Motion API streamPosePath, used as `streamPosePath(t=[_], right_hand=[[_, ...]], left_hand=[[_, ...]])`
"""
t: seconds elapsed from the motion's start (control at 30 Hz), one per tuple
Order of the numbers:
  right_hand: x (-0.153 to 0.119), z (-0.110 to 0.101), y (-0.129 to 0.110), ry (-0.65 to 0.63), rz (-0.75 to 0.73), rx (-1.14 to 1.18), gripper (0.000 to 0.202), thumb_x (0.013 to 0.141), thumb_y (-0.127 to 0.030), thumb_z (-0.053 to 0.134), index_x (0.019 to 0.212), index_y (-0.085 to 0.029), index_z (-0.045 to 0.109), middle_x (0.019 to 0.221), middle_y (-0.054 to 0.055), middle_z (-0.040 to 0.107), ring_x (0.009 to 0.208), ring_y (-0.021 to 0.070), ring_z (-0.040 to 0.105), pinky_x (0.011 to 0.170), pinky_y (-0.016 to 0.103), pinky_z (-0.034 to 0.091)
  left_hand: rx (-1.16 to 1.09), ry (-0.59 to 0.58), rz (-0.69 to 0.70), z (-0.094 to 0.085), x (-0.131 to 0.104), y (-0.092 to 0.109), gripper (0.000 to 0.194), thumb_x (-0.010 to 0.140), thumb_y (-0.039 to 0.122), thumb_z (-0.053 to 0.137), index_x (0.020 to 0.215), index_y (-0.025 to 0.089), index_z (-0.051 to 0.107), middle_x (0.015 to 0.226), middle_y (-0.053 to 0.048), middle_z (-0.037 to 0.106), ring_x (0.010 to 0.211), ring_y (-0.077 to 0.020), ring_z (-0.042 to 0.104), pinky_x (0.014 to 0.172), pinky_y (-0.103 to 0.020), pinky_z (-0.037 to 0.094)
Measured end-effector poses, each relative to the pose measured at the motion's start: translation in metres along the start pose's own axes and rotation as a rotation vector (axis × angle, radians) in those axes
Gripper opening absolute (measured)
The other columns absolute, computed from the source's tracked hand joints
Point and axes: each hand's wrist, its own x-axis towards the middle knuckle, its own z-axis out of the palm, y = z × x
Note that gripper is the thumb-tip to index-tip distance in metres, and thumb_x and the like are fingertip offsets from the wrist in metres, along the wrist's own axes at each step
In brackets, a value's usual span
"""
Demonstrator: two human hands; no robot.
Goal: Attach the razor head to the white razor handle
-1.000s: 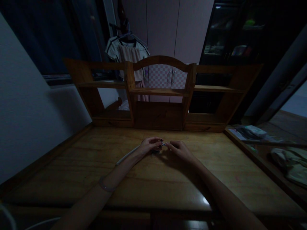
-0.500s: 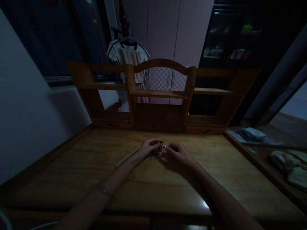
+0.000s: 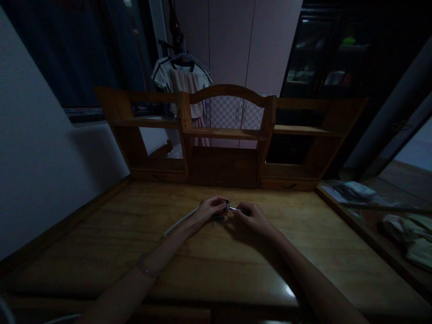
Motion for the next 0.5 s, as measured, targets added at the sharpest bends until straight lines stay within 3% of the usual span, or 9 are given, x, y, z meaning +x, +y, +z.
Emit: streamPosePath(t=[0.37, 0.5], right_hand=[[-0.0003, 0.0020, 0.0023, 0.005, 0.006, 0.007, 0.044, 0.084, -0.055, 0.047, 0.076, -0.015, 0.062, 0.066, 0.001, 0.058, 0.061, 0.0128, 0.049, 0.053, 0.023, 0.033], [-0.0007, 0.0032, 0.0012, 0.001, 0.003, 0.036, 0.039, 0.084, -0.052, 0.048, 0.085, -0.016, 0.061, 0.072, 0.002, 0.061, 0.065, 0.0144, 0.052, 0.058, 0.024, 0.037]], left_hand=[[-0.024, -0.005, 0.003, 0.0000, 0.0015, -0.0008, 0.043, 0.070, 0.044, 0.071, 0.100, 0.015, 0.063, 0.087, -0.005, 0.065, 0.073, -0.0142, 0.062, 0.072, -0.028, 0.051], [-0.018, 0.034, 0.025, -0.0004, 0.0027, -0.0028, 0.040, 0.067, 0.040, 0.074, 0.096, 0.015, 0.063, 0.082, -0.003, 0.064, 0.069, -0.0123, 0.061, 0.068, -0.026, 0.051]])
